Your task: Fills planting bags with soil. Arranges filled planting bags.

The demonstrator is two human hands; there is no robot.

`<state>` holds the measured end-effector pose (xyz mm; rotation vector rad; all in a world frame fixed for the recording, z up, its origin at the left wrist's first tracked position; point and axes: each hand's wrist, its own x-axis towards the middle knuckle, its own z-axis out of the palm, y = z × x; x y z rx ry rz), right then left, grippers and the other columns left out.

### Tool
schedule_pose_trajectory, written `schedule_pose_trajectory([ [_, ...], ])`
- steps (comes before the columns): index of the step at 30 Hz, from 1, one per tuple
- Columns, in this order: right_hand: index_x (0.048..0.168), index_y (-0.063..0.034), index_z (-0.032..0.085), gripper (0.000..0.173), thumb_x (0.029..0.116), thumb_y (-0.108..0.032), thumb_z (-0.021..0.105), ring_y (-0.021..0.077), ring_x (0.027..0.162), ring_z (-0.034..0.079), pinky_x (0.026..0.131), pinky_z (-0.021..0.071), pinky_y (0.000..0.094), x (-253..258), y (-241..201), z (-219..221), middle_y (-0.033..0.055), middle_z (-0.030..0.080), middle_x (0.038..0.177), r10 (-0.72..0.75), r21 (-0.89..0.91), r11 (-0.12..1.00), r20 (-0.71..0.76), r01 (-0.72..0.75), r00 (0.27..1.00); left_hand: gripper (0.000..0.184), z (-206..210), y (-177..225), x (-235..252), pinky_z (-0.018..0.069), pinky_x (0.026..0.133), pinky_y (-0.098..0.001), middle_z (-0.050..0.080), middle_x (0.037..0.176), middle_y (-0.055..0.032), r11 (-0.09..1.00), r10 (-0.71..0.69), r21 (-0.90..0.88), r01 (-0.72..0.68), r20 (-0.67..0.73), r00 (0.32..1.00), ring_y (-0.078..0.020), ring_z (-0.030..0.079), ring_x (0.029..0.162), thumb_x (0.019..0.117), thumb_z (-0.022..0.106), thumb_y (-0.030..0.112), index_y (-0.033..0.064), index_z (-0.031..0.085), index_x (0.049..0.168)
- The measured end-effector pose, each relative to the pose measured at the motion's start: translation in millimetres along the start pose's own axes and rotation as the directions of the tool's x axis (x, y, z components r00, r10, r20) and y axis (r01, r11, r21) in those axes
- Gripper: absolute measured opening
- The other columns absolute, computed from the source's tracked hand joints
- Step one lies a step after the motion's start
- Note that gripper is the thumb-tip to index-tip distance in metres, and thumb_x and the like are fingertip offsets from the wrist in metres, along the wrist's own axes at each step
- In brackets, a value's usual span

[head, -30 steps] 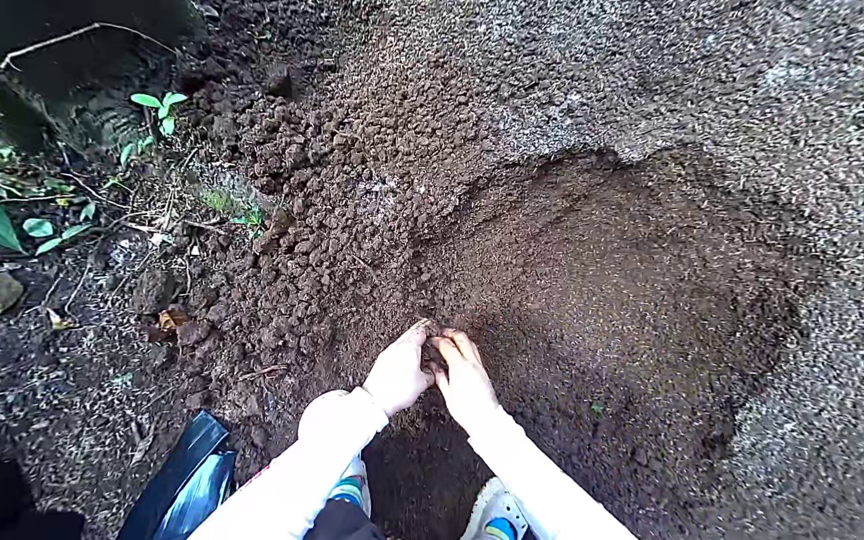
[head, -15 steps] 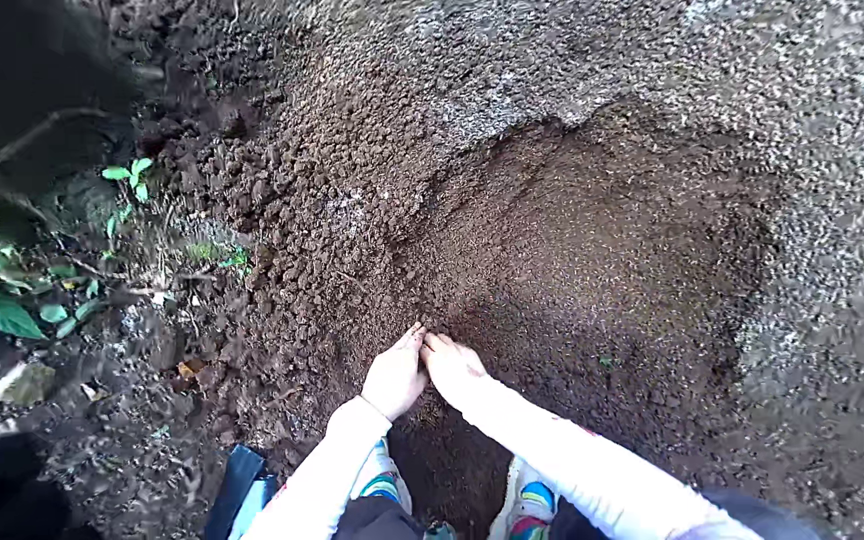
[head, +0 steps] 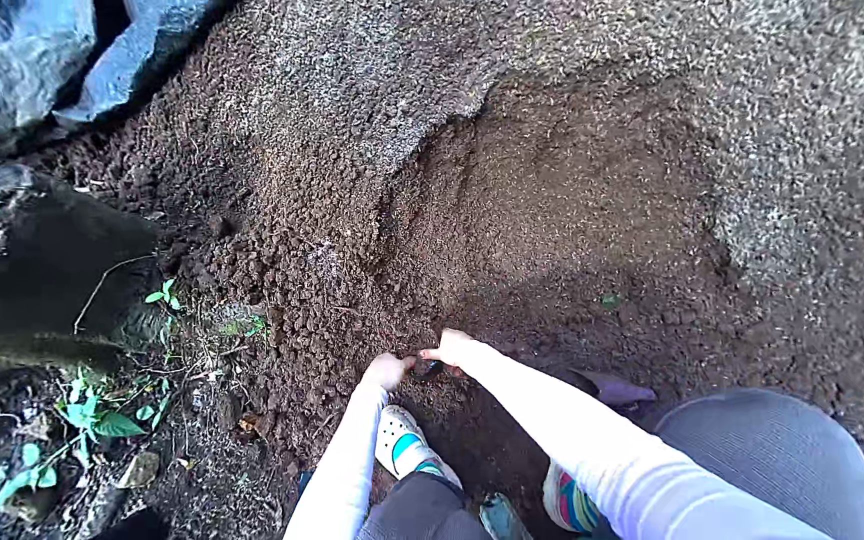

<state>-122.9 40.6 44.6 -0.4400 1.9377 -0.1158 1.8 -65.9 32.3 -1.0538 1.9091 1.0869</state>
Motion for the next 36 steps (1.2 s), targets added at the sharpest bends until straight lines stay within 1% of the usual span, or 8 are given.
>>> schedule_pose_trajectory([
  [5,0.147,-0.0009,0.049,0.044,0.1064,-0.018,0.051,0.0378,0.138,0.053,0.109,0.0453,0.0562,-35,-16,-10,0.0225,0.054,0.148,-0.028,-0.267,0.964,-0.126,-0.007,0.992,0.049,10,7,-15,0.0434,0.109,-0.0578,0.062,0.135,-0.0249,0.999,-0.010,0.030,0.015,-0.170,0.985,-0.0373,0.058,0.131,0.1108,0.042,0.037,-0.0016,0.062,0.133],
  [9,0.144,-0.0007,0.052,0.054,0.1012,-0.032,0.065,0.0420,0.133,0.056,0.106,0.0457,0.0622,-25,1,-14,0.0259,0.057,0.142,-0.135,-0.356,0.927,-0.026,0.117,0.990,0.050,5,-13,-11,0.0459,0.101,-0.0587,0.064,0.127,-0.0237,0.998,0.021,-0.059,-0.024,-0.045,0.999,-0.0368,0.062,0.120,0.1084,0.047,0.042,-0.0001,0.063,0.129],
  [11,0.156,-0.0011,0.035,0.081,0.0960,-0.041,0.072,0.0436,0.137,0.050,0.110,0.0410,0.0632,-15,5,-28,0.0286,0.049,0.149,-0.175,-0.314,0.932,0.054,0.184,0.983,0.063,-2,-24,-9,0.0447,0.104,-0.0616,0.059,0.139,-0.0232,0.939,0.032,-0.345,-0.007,0.067,0.997,-0.0386,0.057,0.129,0.1075,0.045,0.053,0.0005,0.056,0.140],
  [13,0.163,-0.0101,0.022,0.089,0.0962,-0.040,0.073,0.0447,0.142,0.044,0.110,0.0392,0.0653,-2,6,-38,0.0264,0.039,0.159,-0.223,-0.106,0.966,0.107,0.234,0.969,0.078,-4,-29,0,0.0465,0.100,-0.0619,0.059,0.139,-0.0226,0.848,-0.010,-0.526,0.062,0.100,0.995,-0.0388,0.058,0.128,0.1050,0.031,0.067,-0.0005,0.057,0.134],
  [16,0.159,-0.0156,0.035,0.074,0.1009,-0.056,0.058,0.0437,0.134,0.052,0.104,0.0440,0.0656,12,-2,-45,0.0240,0.048,0.151,-0.171,0.223,0.965,0.123,0.141,0.978,0.087,-7,-16,15,0.0514,0.094,-0.0569,0.062,0.130,-0.0263,0.801,-0.101,-0.583,0.137,0.094,0.990,-0.0396,0.063,0.117,0.1036,0.023,0.072,-0.0031,0.057,0.132],
  [25,0.164,-0.0117,0.016,0.087,0.0984,-0.029,0.071,0.0403,0.133,0.056,0.104,0.0491,0.0577,14,-16,-30,0.0255,0.047,0.151,-0.139,-0.219,0.964,0.077,0.153,0.987,0.078,7,-15,4,0.0511,0.101,-0.0605,0.054,0.144,-0.0281,0.922,-0.086,-0.375,0.095,0.039,0.995,-0.0432,0.059,0.127,0.1025,0.051,0.060,0.0027,0.040,0.153],
  [30,0.146,-0.0076,0.055,0.042,0.1079,-0.022,0.050,0.0418,0.139,0.050,0.112,0.0368,0.0656,-2,-21,-33,0.0225,0.056,0.146,-0.314,-0.540,0.775,0.121,0.328,0.942,0.053,28,-9,-15,0.0524,0.093,-0.0493,0.064,0.118,-0.0221,0.975,-0.038,-0.220,0.032,-0.020,0.999,-0.0305,0.065,0.105,0.1131,0.035,0.039,-0.0055,0.062,0.123],
  [36,0.139,-0.0070,0.060,0.040,0.1090,-0.030,0.047,0.0413,0.129,0.059,0.103,0.0451,0.0651,-49,-2,-38,0.0220,0.063,0.136,-0.375,-0.390,0.859,-0.041,0.331,0.926,0.040,16,4,-56,0.0579,0.086,-0.0470,0.066,0.105,-0.0215,0.942,0.030,-0.306,-0.138,-0.333,0.943,-0.0277,0.069,0.092,0.1127,0.041,0.026,-0.0063,0.063,0.120],
])
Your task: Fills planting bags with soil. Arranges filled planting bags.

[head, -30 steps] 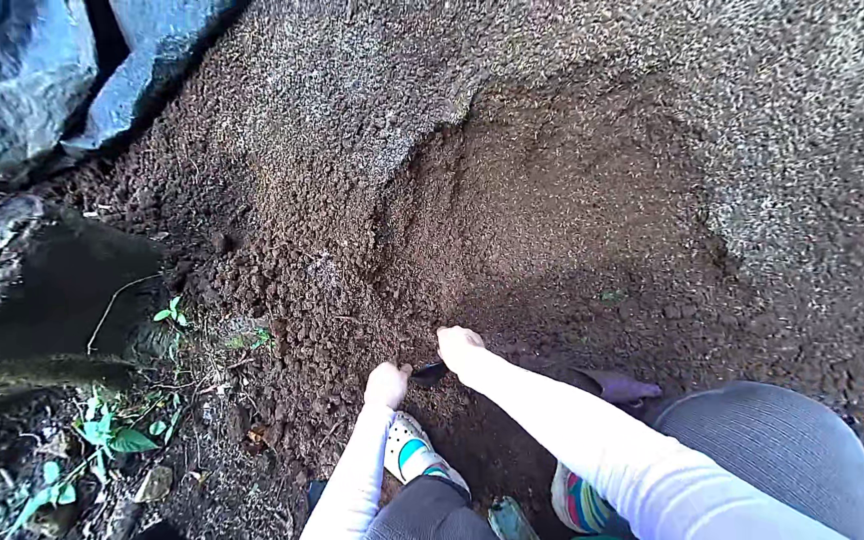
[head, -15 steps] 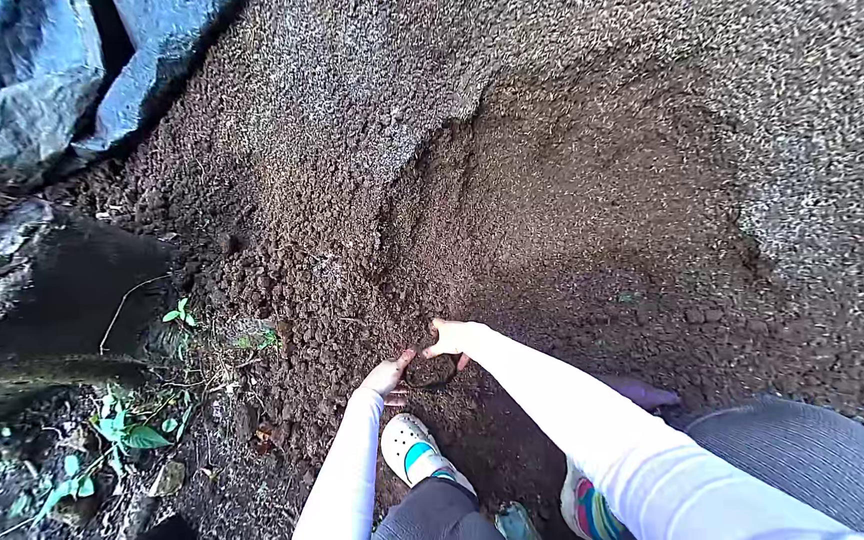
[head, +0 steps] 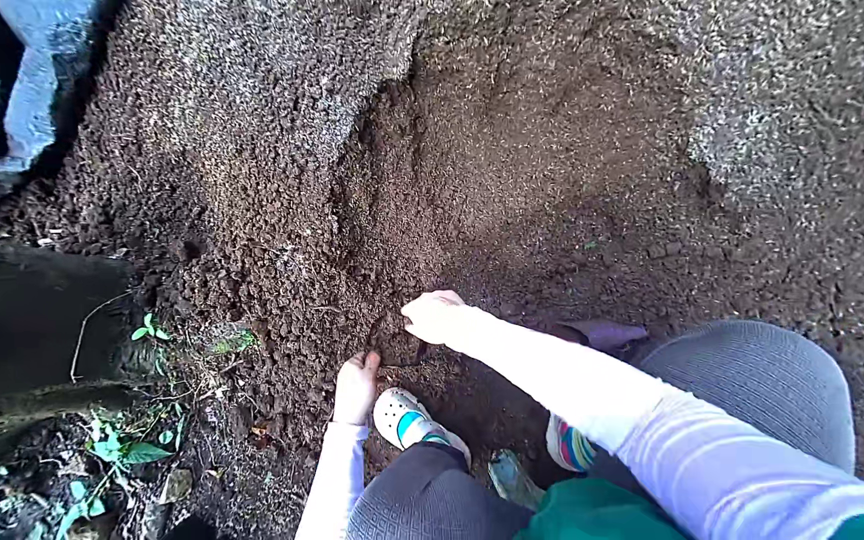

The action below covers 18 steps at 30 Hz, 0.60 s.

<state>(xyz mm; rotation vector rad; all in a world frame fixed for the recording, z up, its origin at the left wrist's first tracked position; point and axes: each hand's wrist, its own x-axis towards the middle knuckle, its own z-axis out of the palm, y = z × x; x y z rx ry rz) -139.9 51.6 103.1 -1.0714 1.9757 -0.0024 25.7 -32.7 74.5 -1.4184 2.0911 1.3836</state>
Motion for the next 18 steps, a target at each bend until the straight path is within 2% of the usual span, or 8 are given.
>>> schedule_pose_trajectory([
  [3,0.140,-0.0080,0.059,0.038,0.1088,-0.025,0.046,0.0441,0.128,0.059,0.102,0.0459,0.0659,10,8,47,0.0241,0.063,0.135,0.065,0.102,0.993,-0.011,-0.063,0.998,0.046,12,-7,21,0.0490,0.103,-0.0563,0.065,0.125,-0.0279,0.942,-0.069,0.333,0.037,0.085,0.994,-0.0381,0.065,0.118,0.1114,0.040,0.030,-0.0053,0.063,0.129],
  [5,0.141,-0.0078,0.058,0.037,0.1095,-0.023,0.045,0.0440,0.130,0.057,0.105,0.0445,0.0652,15,9,40,0.0243,0.061,0.139,0.083,0.105,0.991,0.007,-0.083,0.997,0.048,16,-1,33,0.0474,0.105,-0.0579,0.064,0.128,-0.0284,0.915,-0.076,0.403,0.034,0.089,0.993,-0.0402,0.063,0.122,0.1112,0.041,0.033,-0.0057,0.063,0.128],
  [7,0.139,-0.0073,0.059,0.041,0.1085,-0.032,0.050,0.0426,0.131,0.057,0.104,0.0447,0.0649,16,17,34,0.0232,0.062,0.138,0.078,0.088,0.993,0.025,-0.080,0.997,0.047,20,-3,34,0.0472,0.104,-0.0575,0.064,0.126,-0.0283,0.928,-0.078,0.370,0.041,0.085,0.993,-0.0395,0.063,0.120,0.1117,0.040,0.032,-0.0065,0.063,0.126],
  [9,0.141,-0.0029,0.056,0.061,0.1007,-0.049,0.062,0.0434,0.131,0.056,0.105,0.0435,0.0660,16,18,29,0.0254,0.060,0.138,0.081,0.026,0.996,0.094,-0.083,0.992,0.048,21,-12,34,0.0469,0.103,-0.0581,0.065,0.125,-0.0274,0.941,-0.078,0.336,0.046,0.084,0.993,-0.0390,0.064,0.119,0.1122,0.038,0.033,-0.0045,0.064,0.127],
  [12,0.157,-0.0001,0.033,0.098,0.0912,-0.064,0.067,0.0435,0.138,0.050,0.111,0.0384,0.0649,26,20,6,0.0289,0.051,0.148,0.129,0.116,0.983,0.127,-0.144,0.983,0.055,20,-17,38,0.0488,0.099,-0.0585,0.065,0.124,-0.0270,0.978,-0.097,0.193,0.084,0.061,0.993,-0.0390,0.065,0.115,0.1112,0.040,0.043,-0.0031,0.062,0.130],
  [14,0.160,-0.0052,0.029,0.099,0.0914,-0.068,0.064,0.0405,0.132,0.056,0.105,0.0464,0.0612,46,26,1,0.0258,0.051,0.149,0.163,0.250,0.948,0.146,-0.196,0.976,0.069,22,-22,38,0.0523,0.099,-0.0576,0.062,0.133,-0.0272,0.978,-0.207,0.030,0.205,0.132,0.969,-0.0393,0.065,0.119,0.1076,0.042,0.056,-0.0025,0.054,0.141],
  [15,0.159,-0.0065,0.031,0.095,0.0926,-0.065,0.064,0.0400,0.129,0.057,0.101,0.0484,0.0602,51,25,-1,0.0250,0.051,0.147,0.175,0.311,0.923,0.186,-0.227,0.967,0.073,24,-24,36,0.0520,0.099,-0.0576,0.060,0.136,-0.0277,0.961,-0.258,-0.045,0.271,0.194,0.946,-0.0402,0.063,0.121,0.1068,0.040,0.060,-0.0036,0.054,0.140],
  [18,0.147,0.0030,0.048,0.082,0.0944,-0.057,0.068,0.0416,0.131,0.055,0.106,0.0445,0.0614,62,14,0,0.0284,0.054,0.143,0.192,0.222,0.940,0.281,-0.258,0.940,0.068,31,-23,32,0.0492,0.100,-0.0557,0.059,0.135,-0.0239,0.917,-0.289,-0.180,0.356,0.315,0.904,-0.0375,0.059,0.124,0.1093,0.037,0.055,-0.0041,0.054,0.138],
])
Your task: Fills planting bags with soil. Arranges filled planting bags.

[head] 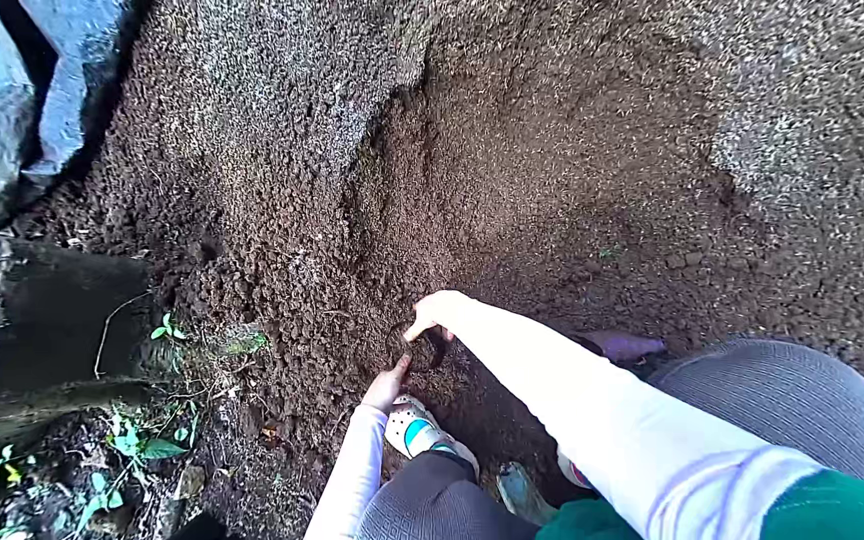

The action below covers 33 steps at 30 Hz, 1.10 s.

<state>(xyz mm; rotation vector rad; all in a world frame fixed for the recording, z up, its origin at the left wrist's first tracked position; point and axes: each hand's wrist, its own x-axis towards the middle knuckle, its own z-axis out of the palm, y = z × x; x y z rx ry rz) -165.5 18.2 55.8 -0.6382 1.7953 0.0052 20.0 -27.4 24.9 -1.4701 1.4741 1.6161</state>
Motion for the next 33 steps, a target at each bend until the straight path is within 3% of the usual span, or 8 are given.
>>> schedule_pose_trajectory([
  [10,0.143,0.0094,0.047,0.064,0.1020,-0.037,0.064,0.0434,0.136,0.052,0.107,0.0425,0.0630,-11,-21,21,0.0298,0.053,0.144,-0.046,-0.309,0.950,-0.020,0.037,0.999,0.045,2,2,3,0.0507,0.091,-0.0527,0.063,0.110,-0.0230,0.969,0.159,0.220,-0.114,-0.201,0.966,-0.0329,0.062,0.102,0.1105,0.046,0.034,-0.0074,0.062,0.118],
  [13,0.143,0.0097,0.047,0.056,0.1027,-0.026,0.064,0.0419,0.130,0.056,0.104,0.0460,0.0594,-19,-11,11,0.0298,0.055,0.140,-0.105,-0.279,0.954,0.027,0.109,0.994,0.073,-2,12,-1,0.0556,0.094,-0.0542,0.053,0.144,-0.0289,0.995,0.047,-0.081,-0.058,-0.132,0.990,-0.0393,0.063,0.121,0.1068,0.053,0.043,0.0030,0.021,0.159],
  [15,0.144,0.0073,0.047,0.058,0.1005,-0.026,0.068,0.0404,0.118,0.063,0.097,0.0516,0.0564,-5,1,11,0.0290,0.059,0.133,-0.125,-0.224,0.965,0.076,0.139,0.989,0.083,0,15,9,0.0605,0.084,-0.0455,0.058,0.137,-0.0278,0.995,-0.037,-0.100,0.029,-0.081,0.996,-0.0338,0.071,0.107,0.1053,0.056,0.045,0.0093,0.008,0.162],
  [18,0.136,0.0025,0.054,0.066,0.0982,-0.050,0.066,0.0303,0.095,0.067,0.085,0.0540,0.0481,17,12,9,0.0218,0.065,0.115,-0.071,-0.067,0.995,0.123,0.080,0.990,0.068,1,26,18,0.0610,0.071,-0.0332,0.064,0.122,-0.0236,0.999,-0.040,-0.023,0.038,-0.068,0.997,-0.0234,0.073,0.087,0.1072,0.057,0.035,0.0052,0.021,0.157],
  [21,0.138,0.0041,0.056,0.082,0.0976,-0.068,0.053,0.0302,0.114,0.063,0.099,0.0488,0.0499,0,1,-1,0.0225,0.062,0.130,-0.025,-0.023,0.999,0.069,0.026,0.997,0.065,6,31,23,0.0612,0.070,-0.0306,0.065,0.120,-0.0212,0.986,-0.042,0.158,0.060,-0.118,0.992,-0.0193,0.074,0.084,0.1066,0.058,0.027,0.0029,0.023,0.155],
  [24,0.136,0.0115,0.056,0.073,0.1016,-0.053,0.058,0.0404,0.141,0.047,0.114,0.0362,0.0610,5,-14,0,0.0295,0.051,0.147,-0.098,-0.235,0.967,0.026,0.101,0.995,0.070,8,35,24,0.0621,0.081,-0.0370,0.062,0.129,-0.0235,0.948,-0.019,0.310,0.074,-0.177,0.984,-0.0244,0.074,0.098,0.1041,0.062,0.028,0.0018,0.023,0.156],
  [29,0.136,0.0100,0.056,0.051,0.1033,-0.029,0.061,0.0411,0.137,0.051,0.107,0.0406,0.0627,-4,-34,17,0.0275,0.053,0.145,-0.025,-0.342,0.940,-0.018,0.017,1.000,0.075,13,37,21,0.0572,0.096,-0.0471,0.061,0.134,-0.0242,0.851,0.044,0.520,0.072,-0.207,0.977,-0.0320,0.069,0.114,0.1021,0.062,0.031,0.0036,0.022,0.159],
  [33,0.141,0.0145,0.046,0.040,0.1083,-0.007,0.036,0.0392,0.138,0.050,0.108,0.0431,0.0543,-16,-43,37,0.0281,0.049,0.148,-0.015,-0.338,0.941,-0.100,-0.020,0.995,0.066,14,36,17,0.0559,0.095,-0.0519,0.067,0.127,-0.0216,0.805,0.127,0.593,0.023,-0.210,0.969,-0.0331,0.071,0.110,0.1002,0.063,0.028,0.0069,0.033,0.155],
])
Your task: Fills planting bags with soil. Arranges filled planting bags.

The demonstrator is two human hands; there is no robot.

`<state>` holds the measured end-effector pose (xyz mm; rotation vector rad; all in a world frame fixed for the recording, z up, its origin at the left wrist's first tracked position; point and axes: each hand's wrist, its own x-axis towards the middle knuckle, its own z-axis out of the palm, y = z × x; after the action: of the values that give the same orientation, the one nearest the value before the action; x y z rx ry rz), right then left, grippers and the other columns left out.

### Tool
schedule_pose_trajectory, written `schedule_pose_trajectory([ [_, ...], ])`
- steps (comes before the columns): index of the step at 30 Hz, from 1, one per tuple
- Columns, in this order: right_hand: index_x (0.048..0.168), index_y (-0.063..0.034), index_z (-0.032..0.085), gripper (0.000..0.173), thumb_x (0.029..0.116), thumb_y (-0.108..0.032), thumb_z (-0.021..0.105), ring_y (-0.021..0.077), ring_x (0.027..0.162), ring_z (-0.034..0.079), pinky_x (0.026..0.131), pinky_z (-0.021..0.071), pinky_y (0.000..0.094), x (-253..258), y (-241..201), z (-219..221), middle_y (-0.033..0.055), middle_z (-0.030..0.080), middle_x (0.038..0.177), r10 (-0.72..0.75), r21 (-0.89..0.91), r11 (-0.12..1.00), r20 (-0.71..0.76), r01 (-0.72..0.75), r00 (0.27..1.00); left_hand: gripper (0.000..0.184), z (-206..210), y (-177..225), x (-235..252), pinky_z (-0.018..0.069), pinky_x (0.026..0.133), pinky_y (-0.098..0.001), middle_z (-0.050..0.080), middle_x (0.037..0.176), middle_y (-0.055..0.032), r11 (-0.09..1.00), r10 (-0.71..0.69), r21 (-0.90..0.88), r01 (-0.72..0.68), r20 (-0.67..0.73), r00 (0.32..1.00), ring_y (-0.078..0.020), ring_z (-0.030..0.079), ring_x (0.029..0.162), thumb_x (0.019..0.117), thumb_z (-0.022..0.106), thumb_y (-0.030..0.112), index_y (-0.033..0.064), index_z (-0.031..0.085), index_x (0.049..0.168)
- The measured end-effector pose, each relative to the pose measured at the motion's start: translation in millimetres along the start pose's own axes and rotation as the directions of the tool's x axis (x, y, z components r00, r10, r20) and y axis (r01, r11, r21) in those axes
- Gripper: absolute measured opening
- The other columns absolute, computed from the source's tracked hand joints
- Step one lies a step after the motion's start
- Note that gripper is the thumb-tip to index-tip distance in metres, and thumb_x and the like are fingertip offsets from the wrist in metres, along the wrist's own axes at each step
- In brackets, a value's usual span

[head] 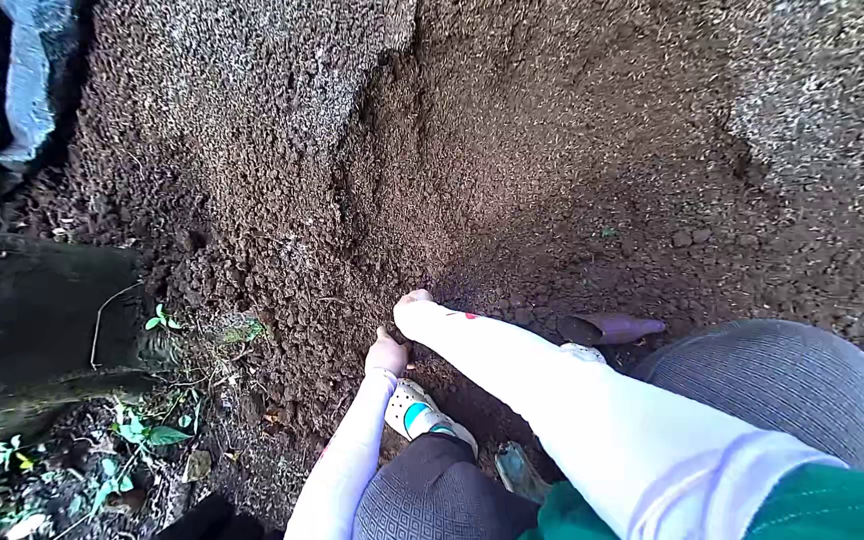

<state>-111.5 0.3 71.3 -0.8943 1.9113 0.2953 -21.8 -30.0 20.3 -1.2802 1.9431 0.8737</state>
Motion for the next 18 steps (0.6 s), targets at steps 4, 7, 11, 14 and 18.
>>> schedule_pose_trajectory([
  [4,0.138,0.0104,0.054,0.037,0.1067,-0.005,0.042,0.0416,0.138,0.051,0.108,0.0437,0.0595,-16,21,-12,0.0270,0.053,0.146,-0.050,0.060,0.997,-0.010,0.050,0.999,0.067,-14,-2,-7,0.0491,0.104,-0.0601,0.063,0.134,-0.0240,0.997,0.033,0.078,-0.029,-0.048,0.998,-0.0401,0.062,0.126,0.0975,0.066,0.026,0.0087,0.036,0.154],
  [7,0.136,0.0074,0.057,0.041,0.1055,-0.019,0.055,0.0398,0.135,0.053,0.105,0.0451,0.0606,-8,31,-11,0.0244,0.056,0.144,-0.016,0.054,0.998,0.005,0.015,1.000,0.069,-18,-4,-4,0.0489,0.104,-0.0603,0.063,0.135,-0.0248,0.989,0.050,0.140,-0.047,-0.016,0.999,-0.0405,0.062,0.126,0.0977,0.067,0.029,0.0064,0.035,0.155],
  [11,0.152,0.0017,0.043,0.083,0.0906,-0.043,0.077,0.0441,0.132,0.054,0.105,0.0412,0.0684,19,35,-25,0.0276,0.056,0.142,-0.158,-0.005,0.988,-0.040,0.157,0.987,0.064,-25,-21,-9,0.0578,0.080,-0.0396,0.066,0.121,-0.0218,0.955,0.076,-0.294,-0.035,0.128,0.989,-0.0253,0.071,0.092,0.1034,0.062,0.030,0.0092,0.031,0.155],
  [14,0.155,-0.0058,0.041,0.080,0.0934,-0.045,0.074,0.0424,0.134,0.054,0.107,0.0413,0.0665,29,36,-23,0.0248,0.056,0.143,-0.233,-0.030,0.972,-0.074,0.232,0.970,0.054,-21,-25,-14,0.0544,0.071,-0.0358,0.065,0.117,-0.0205,0.905,0.052,-0.425,-0.002,0.108,0.993,-0.0224,0.067,0.082,0.1087,0.050,0.040,0.0106,0.038,0.152],
  [18,0.149,-0.0100,0.052,0.045,0.1045,-0.015,0.057,0.0453,0.132,0.055,0.106,0.0429,0.0665,21,36,-2,0.0250,0.059,0.141,-0.317,0.057,0.944,-0.121,0.325,0.941,0.048,-13,-23,1,0.0513,0.098,-0.0572,0.063,0.129,-0.0266,0.958,0.148,-0.234,-0.168,-0.102,0.984,-0.0383,0.065,0.115,0.1026,0.064,0.024,0.0024,0.049,0.143],
])
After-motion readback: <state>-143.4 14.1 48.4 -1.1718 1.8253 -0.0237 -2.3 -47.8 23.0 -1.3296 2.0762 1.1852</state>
